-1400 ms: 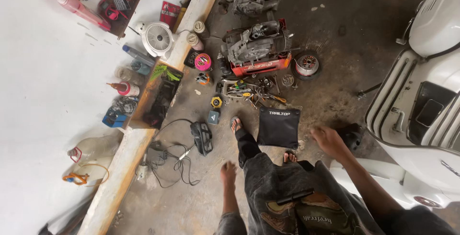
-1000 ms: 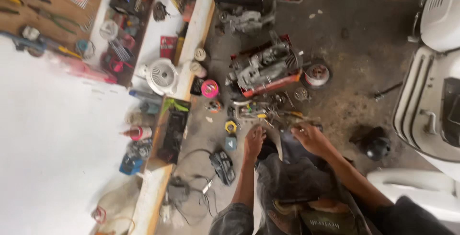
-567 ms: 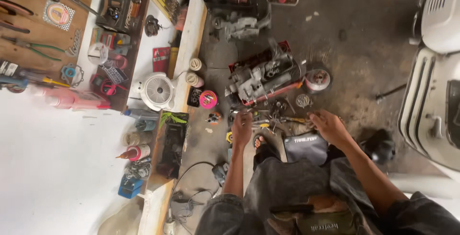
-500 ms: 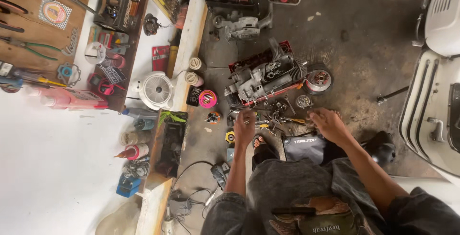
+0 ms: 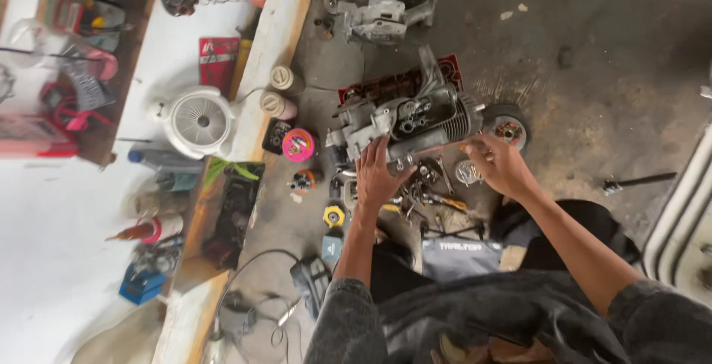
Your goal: The person sits in a workshop and works on a small engine component, likely a carburetor. They use a wrench to loosen and remove a bolt, then disassemble the part to remove a small metal pin. The person handles the component and tools with both hands, placing removed parts on the floor.
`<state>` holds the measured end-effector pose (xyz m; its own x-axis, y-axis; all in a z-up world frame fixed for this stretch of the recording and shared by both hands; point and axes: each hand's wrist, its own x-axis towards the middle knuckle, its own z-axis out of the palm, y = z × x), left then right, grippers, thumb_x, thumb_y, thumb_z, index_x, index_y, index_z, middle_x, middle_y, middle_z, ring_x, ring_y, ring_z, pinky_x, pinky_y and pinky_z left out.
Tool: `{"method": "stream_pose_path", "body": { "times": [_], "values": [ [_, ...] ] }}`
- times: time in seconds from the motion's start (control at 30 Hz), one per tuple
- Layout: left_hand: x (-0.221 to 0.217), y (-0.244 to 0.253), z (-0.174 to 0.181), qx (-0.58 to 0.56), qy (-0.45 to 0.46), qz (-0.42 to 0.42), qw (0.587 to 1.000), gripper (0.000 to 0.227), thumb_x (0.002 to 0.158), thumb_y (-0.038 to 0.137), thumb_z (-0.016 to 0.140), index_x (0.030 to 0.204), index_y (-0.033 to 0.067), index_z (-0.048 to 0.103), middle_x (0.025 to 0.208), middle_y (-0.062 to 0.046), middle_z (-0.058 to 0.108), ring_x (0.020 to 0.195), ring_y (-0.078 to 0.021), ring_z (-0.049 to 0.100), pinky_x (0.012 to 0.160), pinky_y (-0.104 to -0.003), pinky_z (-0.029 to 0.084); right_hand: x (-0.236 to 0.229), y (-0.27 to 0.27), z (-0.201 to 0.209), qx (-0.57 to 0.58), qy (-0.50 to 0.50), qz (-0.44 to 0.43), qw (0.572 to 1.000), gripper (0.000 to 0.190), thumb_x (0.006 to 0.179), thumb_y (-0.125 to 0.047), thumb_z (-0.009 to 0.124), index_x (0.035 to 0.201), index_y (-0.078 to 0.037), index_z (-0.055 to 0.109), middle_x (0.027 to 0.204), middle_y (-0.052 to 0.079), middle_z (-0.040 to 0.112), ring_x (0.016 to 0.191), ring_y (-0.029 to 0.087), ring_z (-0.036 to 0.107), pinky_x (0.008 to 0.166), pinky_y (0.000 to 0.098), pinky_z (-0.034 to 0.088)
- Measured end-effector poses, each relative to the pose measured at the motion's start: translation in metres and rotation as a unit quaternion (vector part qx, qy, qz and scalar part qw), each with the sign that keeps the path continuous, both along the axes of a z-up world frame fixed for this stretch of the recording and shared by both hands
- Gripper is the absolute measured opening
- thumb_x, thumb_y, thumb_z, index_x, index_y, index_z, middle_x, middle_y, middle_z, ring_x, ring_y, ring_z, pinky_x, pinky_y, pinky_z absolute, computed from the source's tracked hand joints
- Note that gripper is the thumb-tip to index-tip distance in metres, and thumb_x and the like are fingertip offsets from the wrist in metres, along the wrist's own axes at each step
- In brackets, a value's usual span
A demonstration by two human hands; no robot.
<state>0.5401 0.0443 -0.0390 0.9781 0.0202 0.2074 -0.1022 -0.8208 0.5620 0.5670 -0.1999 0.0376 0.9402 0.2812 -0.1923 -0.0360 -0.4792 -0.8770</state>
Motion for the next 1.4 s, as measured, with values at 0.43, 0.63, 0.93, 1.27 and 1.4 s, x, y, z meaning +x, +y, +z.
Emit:
{"method": "stream_pose_path", "body": {
  "times": [0.43, 0.63, 0.93, 1.27, 1.4],
  "values": [
    [0.030, -0.001, -0.121, 0.125, -0.166, -0.048, 0.977, 0.090, 0.073, 0.065, 0.057, 0.128, -0.0058, 0.046, 0.112, -0.021, 0.058, 0.099, -0.0333, 0.061, 0.077, -0.042, 0.051, 0.085, 0.058, -0.182, 0.063, -0.320, 0.103, 0.940, 0.025, 0.085, -0.015, 0.069, 0.102, 0.001, 0.062, 0.086, 0.015, 0.060, 0.072, 0.025, 0.062, 0.062, 0.0347, 0.053],
    [0.025, 0.000, -0.131, 0.127, -0.230, -0.051, 0.964, 0.082, 0.083, 0.058, 0.052, 0.133, -0.0060, 0.039, 0.116, -0.021, 0.052, 0.100, -0.0310, 0.054, 0.075, -0.038, 0.045, 0.087, 0.068, -0.199, 0.135, -0.451, 0.065, 0.880, 0.011, 0.086, -0.009, 0.074, 0.091, -0.001, 0.069, 0.076, 0.010, 0.060, 0.058, 0.024, 0.058, 0.049, 0.0325, 0.046],
    [0.023, -0.005, -0.137, 0.133, -0.224, -0.052, 0.964, 0.071, 0.093, 0.051, 0.044, 0.137, -0.0020, 0.031, 0.117, -0.018, 0.053, 0.096, -0.0364, 0.051, 0.085, -0.046, 0.042, 0.079, 0.060, -0.187, 0.112, -0.482, 0.107, 0.862, 0.011, 0.097, -0.002, 0.065, 0.089, 0.004, 0.061, 0.079, 0.013, 0.059, 0.068, 0.020, 0.055, 0.061, 0.0318, 0.046],
    [0.020, -0.007, -0.131, 0.028, -0.159, -0.031, 0.986, 0.063, 0.096, 0.048, 0.018, 0.136, 0.0026, 0.036, 0.121, -0.016, 0.053, 0.105, -0.0374, 0.049, 0.091, -0.047, 0.038, 0.079, 0.060, -0.193, 0.141, -0.512, 0.134, 0.837, 0.012, 0.102, -0.006, 0.057, 0.103, 0.006, 0.060, 0.094, 0.016, 0.054, 0.075, 0.026, 0.053, 0.068, 0.0394, 0.045],
    [0.021, -0.006, -0.134, 0.027, -0.158, -0.025, 0.987, 0.064, 0.096, 0.049, 0.014, 0.136, 0.0038, 0.036, 0.119, -0.014, 0.055, 0.105, -0.0356, 0.050, 0.091, -0.045, 0.038, 0.082, 0.062, -0.197, 0.145, -0.502, 0.108, 0.846, 0.014, 0.101, -0.001, 0.066, 0.088, 0.004, 0.062, 0.083, 0.012, 0.055, 0.069, 0.021, 0.050, 0.060, 0.0334, 0.040]
  ]
}}
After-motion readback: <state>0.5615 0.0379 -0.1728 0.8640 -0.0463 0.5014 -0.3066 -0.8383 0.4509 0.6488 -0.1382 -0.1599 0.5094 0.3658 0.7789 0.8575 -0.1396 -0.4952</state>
